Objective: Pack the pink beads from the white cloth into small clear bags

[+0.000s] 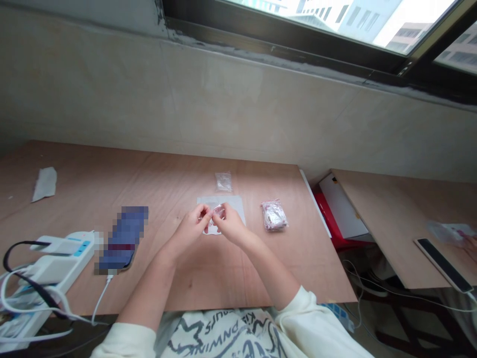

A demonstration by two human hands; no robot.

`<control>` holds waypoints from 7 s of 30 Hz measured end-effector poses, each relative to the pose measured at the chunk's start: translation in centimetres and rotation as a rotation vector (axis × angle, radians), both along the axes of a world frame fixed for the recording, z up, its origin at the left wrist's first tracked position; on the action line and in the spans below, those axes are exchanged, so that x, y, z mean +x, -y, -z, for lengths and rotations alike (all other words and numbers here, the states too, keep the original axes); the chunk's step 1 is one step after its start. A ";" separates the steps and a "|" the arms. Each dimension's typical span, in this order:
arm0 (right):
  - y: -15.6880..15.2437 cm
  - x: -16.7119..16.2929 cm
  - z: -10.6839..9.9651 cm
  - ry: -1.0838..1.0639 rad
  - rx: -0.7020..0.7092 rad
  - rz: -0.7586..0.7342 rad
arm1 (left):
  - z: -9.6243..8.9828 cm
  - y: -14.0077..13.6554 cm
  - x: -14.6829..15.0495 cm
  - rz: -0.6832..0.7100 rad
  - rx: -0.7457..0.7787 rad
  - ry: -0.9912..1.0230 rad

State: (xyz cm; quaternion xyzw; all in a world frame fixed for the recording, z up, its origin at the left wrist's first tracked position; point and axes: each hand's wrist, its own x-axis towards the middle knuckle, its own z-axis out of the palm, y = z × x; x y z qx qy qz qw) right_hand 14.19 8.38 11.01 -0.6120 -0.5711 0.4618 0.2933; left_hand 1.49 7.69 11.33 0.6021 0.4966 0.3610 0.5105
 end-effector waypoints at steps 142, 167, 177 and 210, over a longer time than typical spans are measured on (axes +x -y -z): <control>0.0 2.7 0.5 -0.236 0.246 0.203 | 0.9 -2.1 -0.8 0.039 -0.078 -0.021; 0.1 2.1 0.9 -0.589 -0.010 0.208 | -1.0 -1.6 -1.4 0.040 -0.199 -0.094; -0.5 1.9 0.7 -0.515 0.048 0.179 | -1.3 -1.8 -0.7 0.130 -0.119 -0.068; 0.2 1.7 1.4 -0.527 0.018 0.234 | 0.2 -0.7 -0.6 0.139 -0.082 -0.041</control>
